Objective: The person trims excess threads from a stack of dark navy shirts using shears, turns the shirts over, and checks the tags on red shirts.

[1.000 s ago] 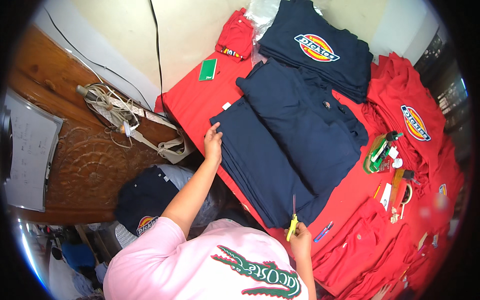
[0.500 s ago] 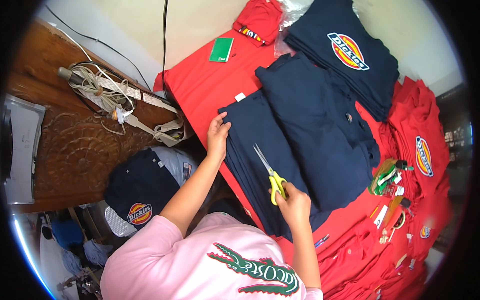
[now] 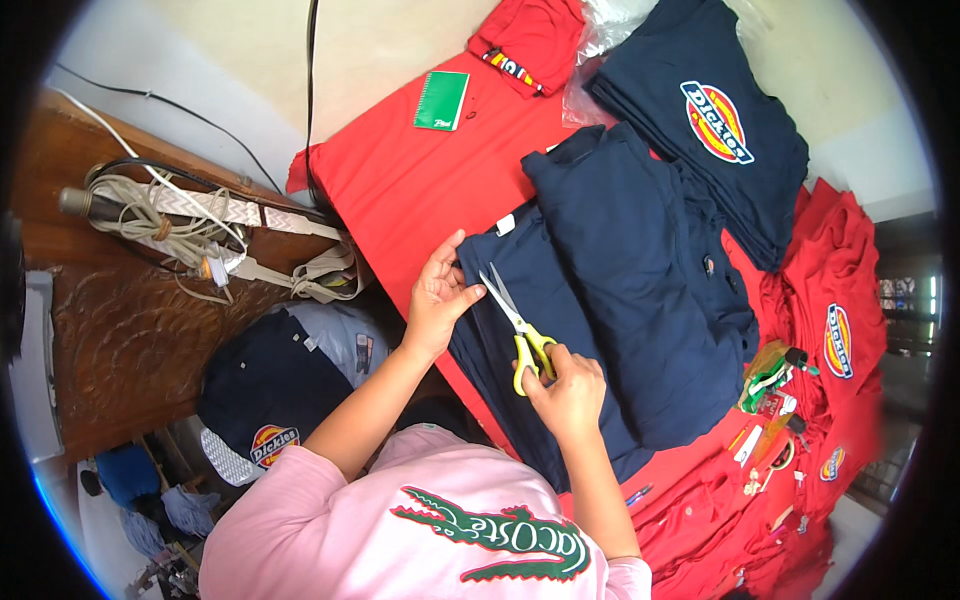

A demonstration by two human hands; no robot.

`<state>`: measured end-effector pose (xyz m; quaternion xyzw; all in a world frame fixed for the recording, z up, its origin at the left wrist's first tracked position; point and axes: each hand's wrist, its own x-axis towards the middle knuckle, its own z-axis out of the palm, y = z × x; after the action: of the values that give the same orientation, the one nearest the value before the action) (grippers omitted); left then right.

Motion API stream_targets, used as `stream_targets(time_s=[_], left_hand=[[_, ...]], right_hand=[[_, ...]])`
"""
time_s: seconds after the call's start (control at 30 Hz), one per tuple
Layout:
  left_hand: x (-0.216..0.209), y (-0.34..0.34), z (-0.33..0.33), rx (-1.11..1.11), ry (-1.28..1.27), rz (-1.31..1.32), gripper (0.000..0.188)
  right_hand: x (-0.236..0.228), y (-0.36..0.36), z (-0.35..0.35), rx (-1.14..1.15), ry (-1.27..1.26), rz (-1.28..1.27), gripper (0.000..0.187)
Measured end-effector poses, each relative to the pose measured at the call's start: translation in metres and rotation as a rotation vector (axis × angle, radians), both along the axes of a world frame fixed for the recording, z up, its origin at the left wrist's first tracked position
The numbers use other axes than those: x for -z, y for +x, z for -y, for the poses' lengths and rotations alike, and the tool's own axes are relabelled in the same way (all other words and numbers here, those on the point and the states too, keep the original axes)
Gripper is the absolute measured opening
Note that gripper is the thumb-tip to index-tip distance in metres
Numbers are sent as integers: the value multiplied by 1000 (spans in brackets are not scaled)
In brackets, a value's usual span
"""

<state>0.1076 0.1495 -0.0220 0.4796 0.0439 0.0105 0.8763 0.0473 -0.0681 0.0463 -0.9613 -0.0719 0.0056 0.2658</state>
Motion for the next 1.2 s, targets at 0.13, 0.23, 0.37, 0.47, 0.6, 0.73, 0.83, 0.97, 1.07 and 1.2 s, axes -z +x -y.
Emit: stream_targets(time_s=[0.13, 0.23, 0.37, 0.47, 0.6, 0.73, 0.83, 0.97, 1.07, 1.2], left_hand=[[-2, 4, 4, -12, -4, -9, 67], [-1, 9, 5, -103, 13, -25, 59], [7, 12, 2, -97, 5, -26, 53], [1, 14, -1, -76, -3, -19, 52], [-3, 15, -4, -77, 17, -35, 53], [0, 16, -6, -95, 33, -28, 55], [2, 17, -6, -121, 54, -16, 55], [7, 17, -7, -129, 60, -39, 52], [2, 18, -8, -139, 28, -48, 49], [-2, 19, -7, -137, 17, -72, 49]], right_hand=[[6, 6, -3, -3, -68, 94, 28], [10, 12, -6, -8, -109, 160, 28], [15, 20, -9, -18, -139, 168, 29], [13, 25, -14, -12, -140, 165, 27], [14, 30, -17, -25, -162, 189, 25], [14, 33, -16, -36, -185, 219, 23], [16, 31, -13, -5, -190, 208, 22], [18, 28, -12, 24, -143, 169, 25], [8, 29, -20, 16, -101, 127, 27], [10, 33, -23, -8, -104, 170, 27]])
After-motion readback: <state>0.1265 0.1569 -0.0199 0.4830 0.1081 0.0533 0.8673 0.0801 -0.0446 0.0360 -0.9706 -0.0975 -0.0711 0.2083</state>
